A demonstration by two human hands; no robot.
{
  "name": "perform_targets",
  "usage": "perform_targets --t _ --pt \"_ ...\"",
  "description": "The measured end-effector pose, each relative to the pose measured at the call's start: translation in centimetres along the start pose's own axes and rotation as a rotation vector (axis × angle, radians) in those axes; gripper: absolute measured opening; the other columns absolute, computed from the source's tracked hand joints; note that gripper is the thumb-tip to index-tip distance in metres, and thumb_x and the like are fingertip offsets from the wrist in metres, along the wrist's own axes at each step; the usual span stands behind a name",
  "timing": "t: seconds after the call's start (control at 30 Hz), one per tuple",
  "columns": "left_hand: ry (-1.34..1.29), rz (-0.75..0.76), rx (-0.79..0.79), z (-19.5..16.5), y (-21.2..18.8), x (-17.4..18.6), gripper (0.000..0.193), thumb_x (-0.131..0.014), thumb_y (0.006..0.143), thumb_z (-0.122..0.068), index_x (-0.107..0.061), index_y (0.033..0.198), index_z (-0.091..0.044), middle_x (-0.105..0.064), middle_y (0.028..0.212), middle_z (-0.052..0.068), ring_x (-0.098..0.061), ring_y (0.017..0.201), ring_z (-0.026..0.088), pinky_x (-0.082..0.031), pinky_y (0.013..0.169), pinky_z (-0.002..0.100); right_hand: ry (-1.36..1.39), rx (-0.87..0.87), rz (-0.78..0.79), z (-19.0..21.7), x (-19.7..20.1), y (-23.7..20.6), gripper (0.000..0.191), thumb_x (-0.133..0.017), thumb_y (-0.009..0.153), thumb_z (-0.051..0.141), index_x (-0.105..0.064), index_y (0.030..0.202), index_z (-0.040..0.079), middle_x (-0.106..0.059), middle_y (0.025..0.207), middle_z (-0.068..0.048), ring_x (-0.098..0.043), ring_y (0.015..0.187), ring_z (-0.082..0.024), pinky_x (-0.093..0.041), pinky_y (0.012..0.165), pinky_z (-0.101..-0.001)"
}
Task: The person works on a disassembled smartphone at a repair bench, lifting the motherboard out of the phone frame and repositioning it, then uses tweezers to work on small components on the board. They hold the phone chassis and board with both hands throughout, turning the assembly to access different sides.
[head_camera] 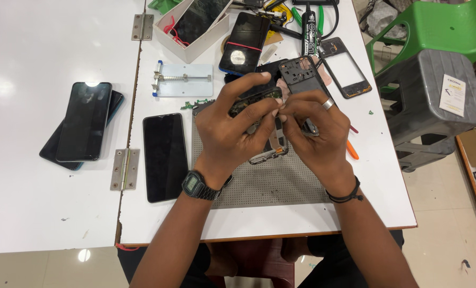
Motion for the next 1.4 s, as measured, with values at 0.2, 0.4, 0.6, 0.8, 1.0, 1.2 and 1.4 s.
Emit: perform_targets --t 0.2,0.4,0.6,0.8,1.0,1.2,1.4 --pt "-0.079 -0.026 0.116 0.0 -0.3 0.0 0.01 -0.082 0.094 -0.013 -0.075 0.101 -0.015 -0.066 0.132 -0.001 -0.075 0.088 0.011 -0.061 0.067 0.022 0.163 -0.156 -0.016 -1.2 -0.4 -0.8 0.022 -0.076 0.097 0.0 -0.061 0.114 0.001 -0.07 0.106 -0.006 -0.069 0.083 -0.008 -0.057 0.073 -0.0219" --pt "-0.123 -0.033 0.2 0.3 -0.5 -0.4 0.007 -0.079 0.094 -0.013 -0.074 0.099 -0.013 -0.066 0.132 0.001 -0.071 0.079 0.008 -0.058 0.063 0.02 0.644 -0.508 0.029 -3.2 -0.1 -1.3 0.017 -0.071 0.099 0.005 -0.068 0.115 0.001 -0.071 0.106 -0.004 -0.067 0.087 -0.007 -0.056 0.071 -0.0209" --pt "-0.143 -0.039 0.216 0.6 -0.6 -0.6 0.008 -0.079 0.094 -0.014 -0.074 0.099 -0.012 -0.066 0.133 0.001 -0.068 0.073 0.008 -0.057 0.065 0.022 0.653 -0.549 0.049 -3.4 -0.1 -1.3 0.018 -0.073 0.096 0.004 -0.069 0.113 0.0 -0.071 0.106 -0.006 -0.069 0.088 -0.008 -0.057 0.07 -0.021" --pt "-0.144 -0.027 0.203 0.4 -0.6 -0.6 0.007 -0.08 0.095 -0.014 -0.075 0.1 -0.013 -0.066 0.131 0.001 -0.072 0.079 0.008 -0.059 0.066 0.021 0.569 -0.471 0.028 -3.3 -0.2 -1.2 0.018 -0.074 0.097 0.005 -0.068 0.114 -0.001 -0.071 0.105 -0.005 -0.068 0.088 -0.008 -0.058 0.071 -0.0214" --pt "-0.113 -0.025 0.131 -0.3 -0.4 -0.5 0.01 -0.081 0.094 -0.011 -0.075 0.101 -0.014 -0.066 0.127 0.0 -0.076 0.088 0.012 -0.061 0.068 0.022 0.409 -0.344 0.052 -2.8 0.0 -1.1 0.019 -0.076 0.098 0.008 -0.071 0.115 0.0 -0.072 0.104 -0.006 -0.071 0.091 -0.01 -0.059 0.081 -0.0245" --pt "-0.057 -0.001 0.047 -0.8 -0.1 -0.2 0.014 -0.083 0.09 -0.01 -0.075 0.101 -0.013 -0.068 0.121 0.0 -0.075 0.089 0.013 -0.061 0.069 0.024 0.167 -0.237 0.036 -2.0 0.8 -0.4 0.012 -0.079 0.093 0.007 -0.076 0.103 0.0 -0.074 0.092 -0.009 -0.067 0.076 -0.01 -0.051 0.068 -0.022" --pt "-0.026 -0.002 0.026 -0.9 0.0 -0.3 0.017 -0.084 0.087 -0.012 -0.075 0.101 -0.015 -0.069 0.119 -0.001 -0.074 0.085 0.012 -0.059 0.068 0.025 0.061 -0.149 0.011 -1.0 0.9 0.1 0.01 -0.077 0.093 0.0 -0.076 0.103 -0.001 -0.075 0.092 -0.01 -0.069 0.073 -0.011 -0.052 0.063 -0.0218"
Point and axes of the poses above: each hand's wrist, its own y-axis towards the middle knuckle, its own x-axis out of the back of the hand, z = x × y, the point moved 2 cm from there along y, towards the middle knuckle
